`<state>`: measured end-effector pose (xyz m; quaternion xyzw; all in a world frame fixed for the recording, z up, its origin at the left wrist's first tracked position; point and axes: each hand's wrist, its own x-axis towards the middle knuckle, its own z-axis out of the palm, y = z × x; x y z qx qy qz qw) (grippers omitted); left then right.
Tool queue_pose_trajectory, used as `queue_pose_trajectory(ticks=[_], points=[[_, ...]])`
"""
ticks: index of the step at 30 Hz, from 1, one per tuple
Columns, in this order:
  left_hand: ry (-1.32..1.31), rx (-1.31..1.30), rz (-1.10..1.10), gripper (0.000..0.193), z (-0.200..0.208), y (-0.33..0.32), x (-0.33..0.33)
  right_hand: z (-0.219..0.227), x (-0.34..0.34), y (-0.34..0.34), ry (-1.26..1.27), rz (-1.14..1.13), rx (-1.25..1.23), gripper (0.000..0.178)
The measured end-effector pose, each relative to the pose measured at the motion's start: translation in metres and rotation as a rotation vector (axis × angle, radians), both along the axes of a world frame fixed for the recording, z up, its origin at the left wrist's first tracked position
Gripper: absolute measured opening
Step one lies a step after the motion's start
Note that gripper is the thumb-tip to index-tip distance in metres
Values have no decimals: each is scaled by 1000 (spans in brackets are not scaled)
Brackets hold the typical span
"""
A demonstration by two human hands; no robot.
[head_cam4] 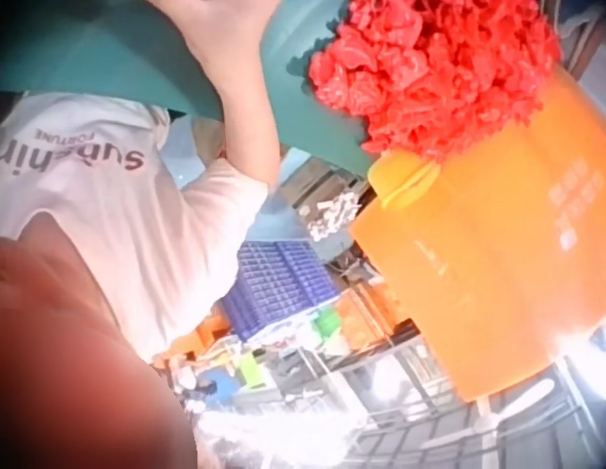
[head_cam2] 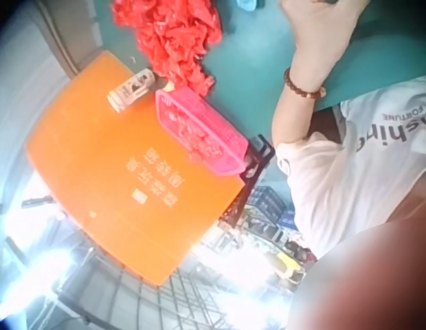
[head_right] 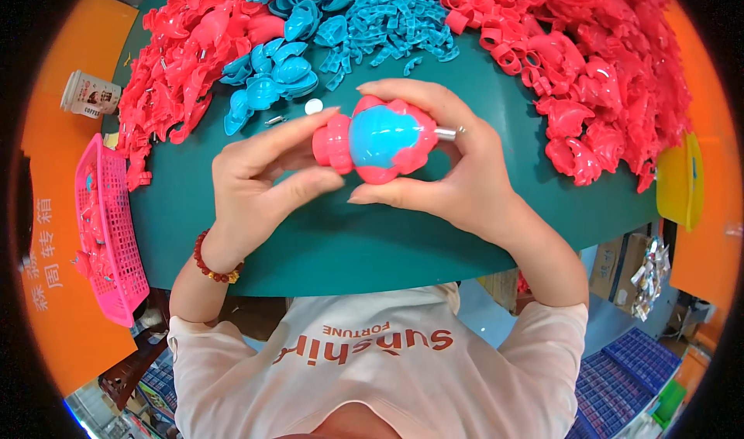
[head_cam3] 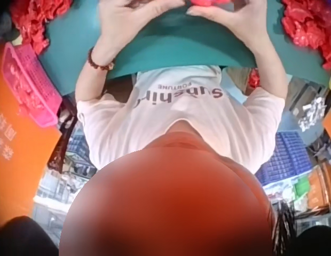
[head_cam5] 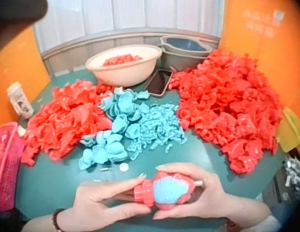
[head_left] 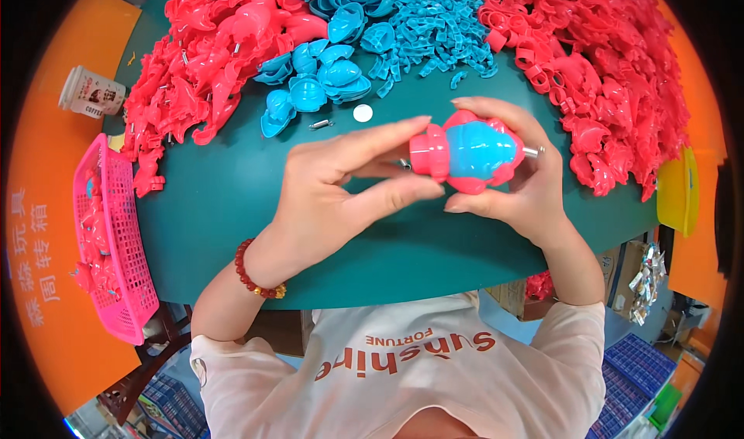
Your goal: The person assembles small plastic toys by hand from separate plastic toy parts, including toy shells, toy inserts, and metal axles.
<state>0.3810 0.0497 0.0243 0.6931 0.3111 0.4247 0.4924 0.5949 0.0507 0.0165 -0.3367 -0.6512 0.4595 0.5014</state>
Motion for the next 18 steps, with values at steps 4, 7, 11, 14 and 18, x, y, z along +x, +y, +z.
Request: queue_pose_trajectory(ticks=[4, 7, 11, 14, 18], points=[[142, -26, -172, 76, 15, 0, 11, -1, 8, -2, -327, -49, 248, 69], [7, -198, -220, 68, 6, 0, 8, -3, 6, -1, -367, -30, 315, 67], [-172, -332, -197, 64, 3, -17, 4, 2, 3, -3, -357, 135, 285, 65], [-85, -274, -205, 63, 7, -32, -3, 0, 4, -17, -386, 177, 354, 66], [257, 210, 108, 49, 17, -46, -34, 1, -10, -14, -423, 334, 169, 57]])
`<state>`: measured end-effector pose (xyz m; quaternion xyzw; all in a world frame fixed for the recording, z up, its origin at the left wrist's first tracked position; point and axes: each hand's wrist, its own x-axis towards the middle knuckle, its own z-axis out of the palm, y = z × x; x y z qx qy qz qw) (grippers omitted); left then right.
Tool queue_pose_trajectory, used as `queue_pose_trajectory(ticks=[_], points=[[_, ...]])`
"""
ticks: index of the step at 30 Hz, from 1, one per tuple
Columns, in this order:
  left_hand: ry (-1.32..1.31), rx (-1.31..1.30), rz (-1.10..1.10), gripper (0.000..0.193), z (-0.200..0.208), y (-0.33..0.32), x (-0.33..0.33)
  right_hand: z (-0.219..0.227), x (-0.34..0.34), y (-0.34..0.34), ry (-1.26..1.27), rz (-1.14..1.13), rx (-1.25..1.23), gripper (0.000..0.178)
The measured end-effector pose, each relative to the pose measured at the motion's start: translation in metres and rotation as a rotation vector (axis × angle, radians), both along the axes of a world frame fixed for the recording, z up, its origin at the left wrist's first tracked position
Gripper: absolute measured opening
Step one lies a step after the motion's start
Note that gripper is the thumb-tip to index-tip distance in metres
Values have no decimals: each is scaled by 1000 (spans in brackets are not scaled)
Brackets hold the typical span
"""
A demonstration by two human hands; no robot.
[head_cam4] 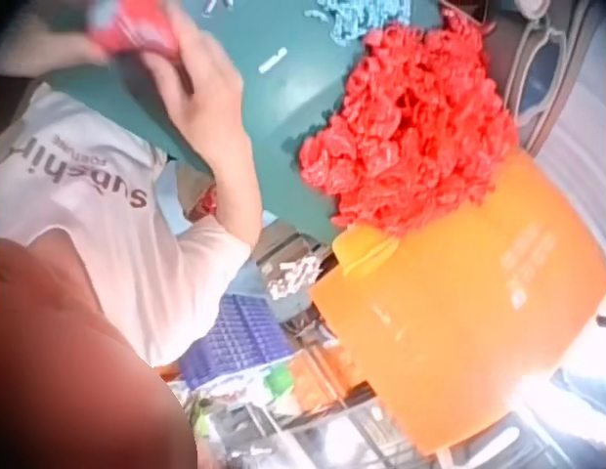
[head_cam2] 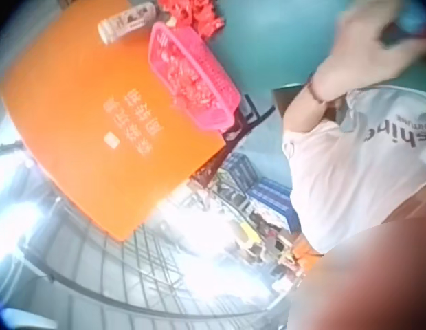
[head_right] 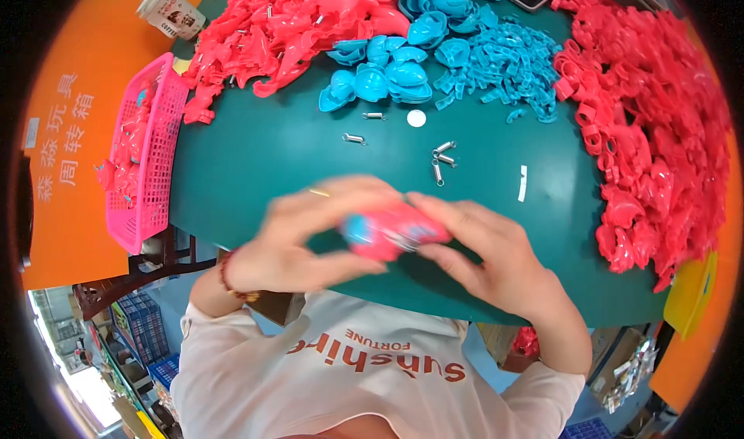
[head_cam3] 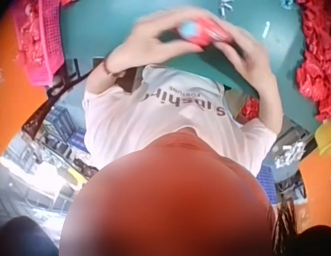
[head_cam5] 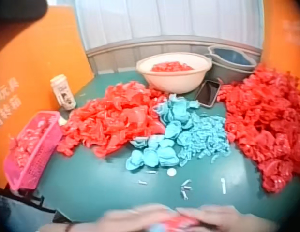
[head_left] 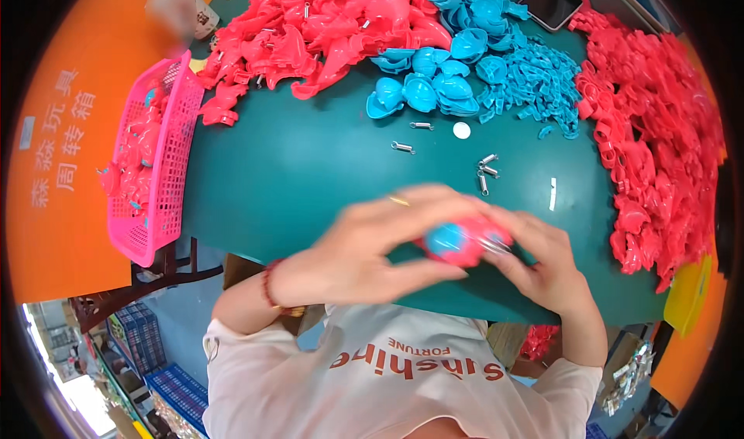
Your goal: The person assembles small plastic toys by hand from separate plastic toy parts, including toy shells, toy inserts, and metal axles.
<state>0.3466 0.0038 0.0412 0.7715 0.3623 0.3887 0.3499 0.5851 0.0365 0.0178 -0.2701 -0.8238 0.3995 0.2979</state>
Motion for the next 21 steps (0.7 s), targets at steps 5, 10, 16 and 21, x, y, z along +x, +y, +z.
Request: queue_pose_trajectory(ticks=[5, 10, 16, 21], points=[[673, 669, 1322, 38, 35, 0, -131, 3, 8, 10, -9, -137, -94, 44], [1600, 287, 1689, 35, 47, -27, -267, 14, 3, 13, -70, -172, -20, 26], [761, 505, 881, 22, 13, 48, -156, 3, 0, 17, -124, -196, 67, 21], [806, 175, 865, 31, -21, 115, -131, -7, 4, 16, -129, -265, 103, 17]])
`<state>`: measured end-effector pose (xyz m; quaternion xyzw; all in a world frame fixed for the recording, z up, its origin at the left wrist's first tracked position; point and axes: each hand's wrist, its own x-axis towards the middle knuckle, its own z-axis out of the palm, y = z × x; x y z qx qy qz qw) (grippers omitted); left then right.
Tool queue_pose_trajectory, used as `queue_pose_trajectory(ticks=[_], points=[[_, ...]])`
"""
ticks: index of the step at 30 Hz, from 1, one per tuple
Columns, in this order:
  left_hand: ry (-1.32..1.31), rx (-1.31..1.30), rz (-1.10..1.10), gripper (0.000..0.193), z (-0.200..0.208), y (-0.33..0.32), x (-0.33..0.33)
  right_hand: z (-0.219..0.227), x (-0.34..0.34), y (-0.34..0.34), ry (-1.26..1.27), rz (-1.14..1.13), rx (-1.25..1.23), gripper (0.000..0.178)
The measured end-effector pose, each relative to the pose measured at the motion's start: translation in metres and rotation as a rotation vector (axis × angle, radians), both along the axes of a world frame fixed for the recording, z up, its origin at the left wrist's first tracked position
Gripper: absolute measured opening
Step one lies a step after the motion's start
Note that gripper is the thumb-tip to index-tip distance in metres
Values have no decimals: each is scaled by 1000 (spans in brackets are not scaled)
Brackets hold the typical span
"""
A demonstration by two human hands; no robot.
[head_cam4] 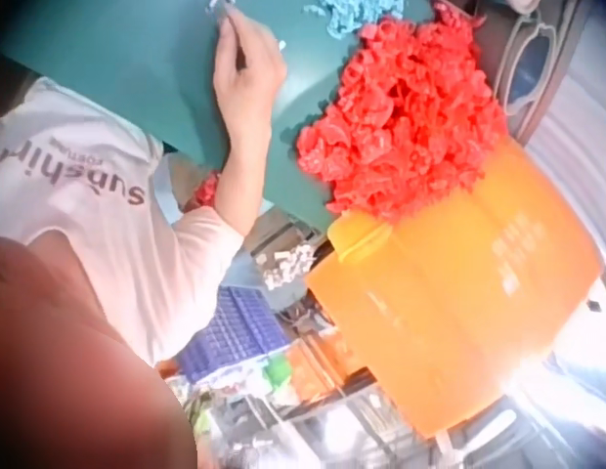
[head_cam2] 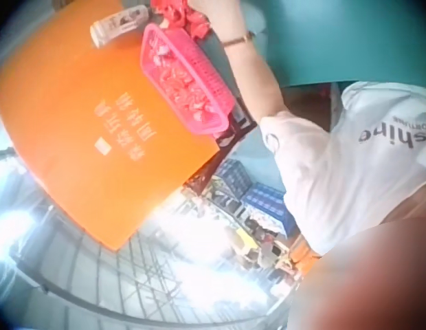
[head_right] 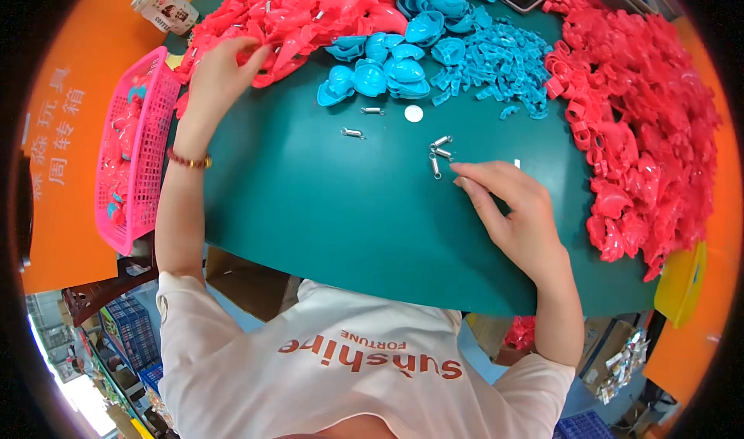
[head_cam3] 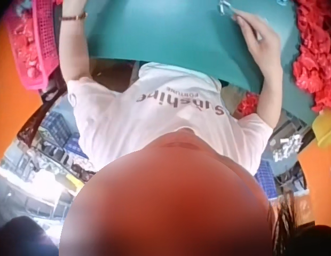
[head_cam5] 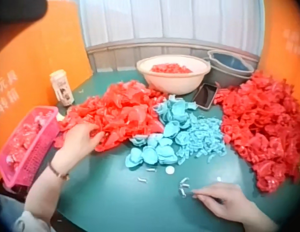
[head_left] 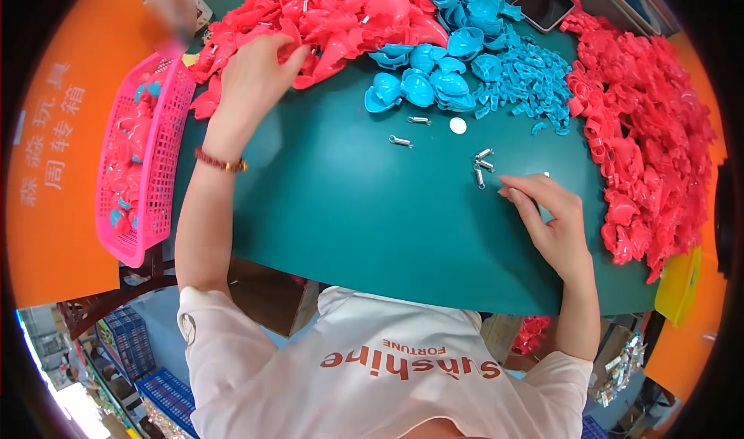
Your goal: The person assembles small plastic toys by hand from separate plastic toy parts, including toy shells, toy inserts, and metal axles.
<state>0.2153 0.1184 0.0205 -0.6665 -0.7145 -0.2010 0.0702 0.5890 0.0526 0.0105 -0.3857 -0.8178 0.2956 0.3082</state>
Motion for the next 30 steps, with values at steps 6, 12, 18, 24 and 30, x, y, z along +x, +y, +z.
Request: queue_pose_trajectory(ticks=[6, 12, 18, 24, 30], points=[[-171, -51, -125, 27, -3, 18, -17, 3, 4, 6, -77, -76, 31, 15], [26, -190, 28, 32, 8, 18, 1, -1, 5, 18, -51, -126, -2, 16], [-5, -79, 60, 32, 25, 4, -11, -2, 12, 31, -246, -82, 323, 19], [-37, 220, -27, 21, 30, -31, 27, -7, -7, 33, -200, 25, 306, 20], [367, 323, -719, 29, 15, -71, 80, -8, -8, 30, -137, -32, 269, 25]])
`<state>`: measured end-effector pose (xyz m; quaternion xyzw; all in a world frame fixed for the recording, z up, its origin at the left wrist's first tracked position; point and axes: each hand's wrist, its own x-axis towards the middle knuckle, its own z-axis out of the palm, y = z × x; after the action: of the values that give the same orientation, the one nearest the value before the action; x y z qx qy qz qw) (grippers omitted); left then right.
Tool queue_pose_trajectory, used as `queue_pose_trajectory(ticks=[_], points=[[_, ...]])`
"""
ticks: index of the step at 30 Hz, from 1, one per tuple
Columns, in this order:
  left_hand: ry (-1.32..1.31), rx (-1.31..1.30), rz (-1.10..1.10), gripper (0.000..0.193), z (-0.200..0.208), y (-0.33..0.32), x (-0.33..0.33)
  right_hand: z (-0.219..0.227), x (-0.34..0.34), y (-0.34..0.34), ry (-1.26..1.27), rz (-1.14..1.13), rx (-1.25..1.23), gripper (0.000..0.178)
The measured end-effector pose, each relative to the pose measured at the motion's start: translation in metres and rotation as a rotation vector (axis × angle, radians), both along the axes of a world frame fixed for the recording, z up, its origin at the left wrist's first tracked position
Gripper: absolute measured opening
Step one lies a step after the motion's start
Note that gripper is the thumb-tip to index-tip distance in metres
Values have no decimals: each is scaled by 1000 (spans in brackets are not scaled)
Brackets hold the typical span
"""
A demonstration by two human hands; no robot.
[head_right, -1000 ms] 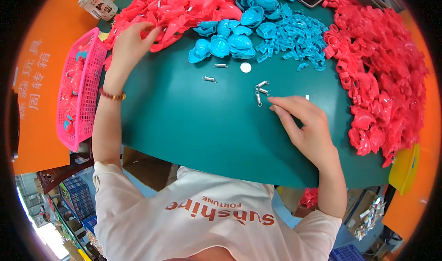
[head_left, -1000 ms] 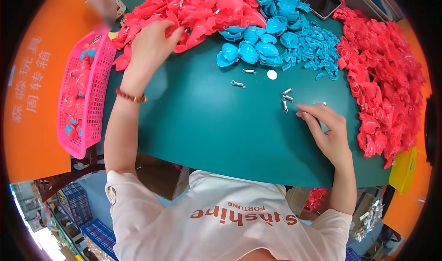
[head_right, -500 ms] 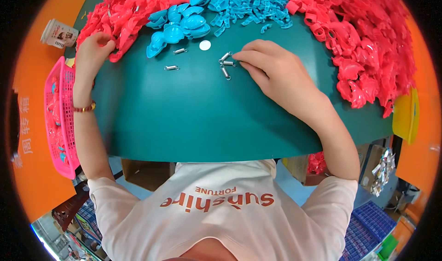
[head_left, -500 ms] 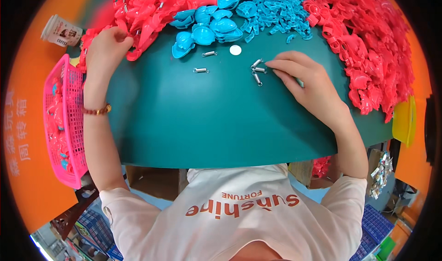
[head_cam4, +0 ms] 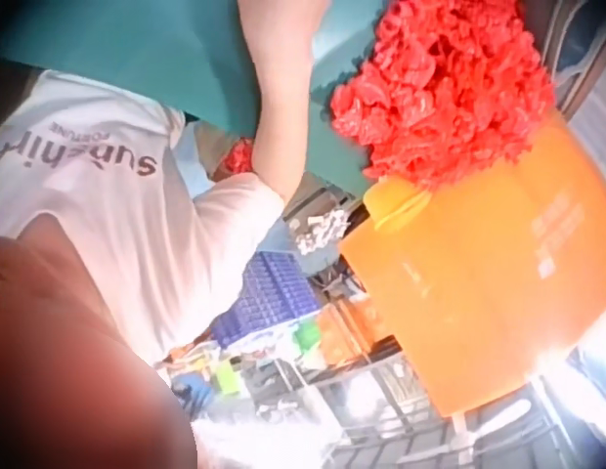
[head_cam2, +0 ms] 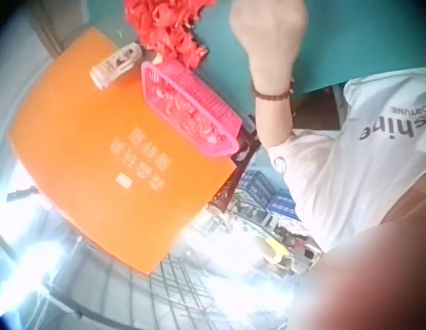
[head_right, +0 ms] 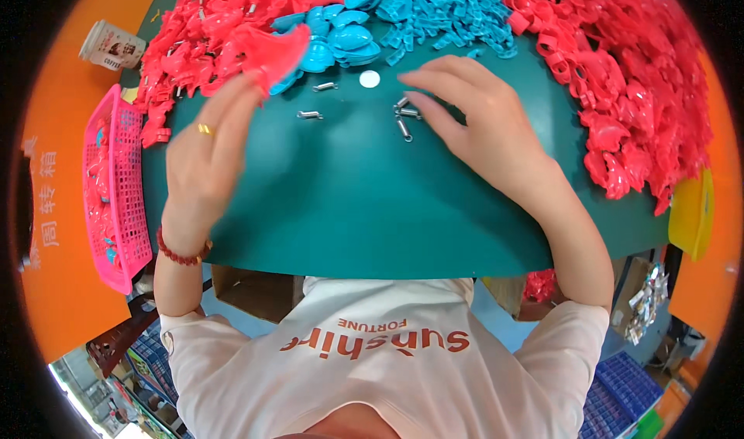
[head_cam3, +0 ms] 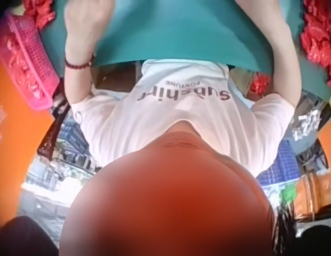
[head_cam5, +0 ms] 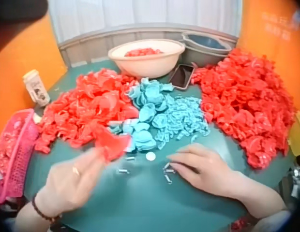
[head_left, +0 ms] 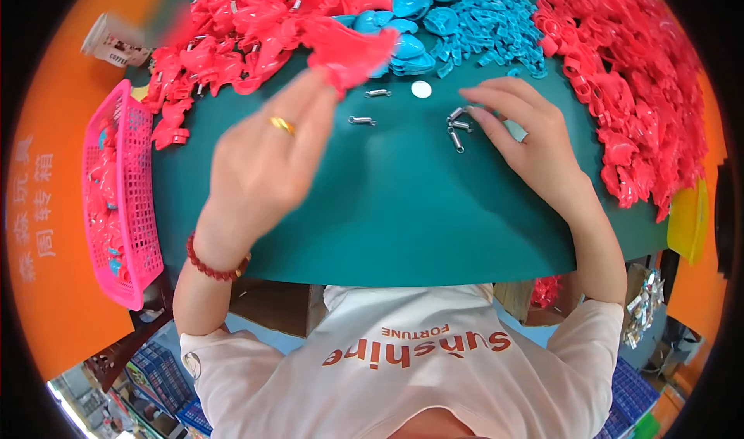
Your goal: The person assembles small plastic toys by hand from separate plastic toy parts, including toy shells, toy inserts, and metal axles.
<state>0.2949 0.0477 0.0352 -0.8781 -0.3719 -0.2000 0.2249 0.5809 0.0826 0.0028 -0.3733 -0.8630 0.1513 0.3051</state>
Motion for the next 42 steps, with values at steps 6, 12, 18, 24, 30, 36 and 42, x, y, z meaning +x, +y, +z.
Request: queue_pose_trajectory(ticks=[6, 12, 18, 24, 30, 36, 42], points=[[-192, -241, -228, 25, -11, -23, 44, 21, -23, -21, 562, 73, -827, 32], [-262, -417, -181, 23, -31, -25, 38, 6, -4, -7, 305, -116, -416, 12], [-146, -420, -19, 27, -20, -29, 49, -4, -7, -9, -22, 0, -146, 17], [-45, -431, -44, 20, -32, -21, 47, -9, -6, -10, -136, -11, -30, 19], [-465, -577, -196, 26, -35, -15, 43, 6, -4, -12, 453, -51, -480, 15], [-367, -365, -337, 33, -43, -14, 43, 19, -10, -13, 664, 56, -882, 11], [-362, -303, -400, 34, -42, -16, 42, 24, -16, -15, 642, 42, -1078, 14]])
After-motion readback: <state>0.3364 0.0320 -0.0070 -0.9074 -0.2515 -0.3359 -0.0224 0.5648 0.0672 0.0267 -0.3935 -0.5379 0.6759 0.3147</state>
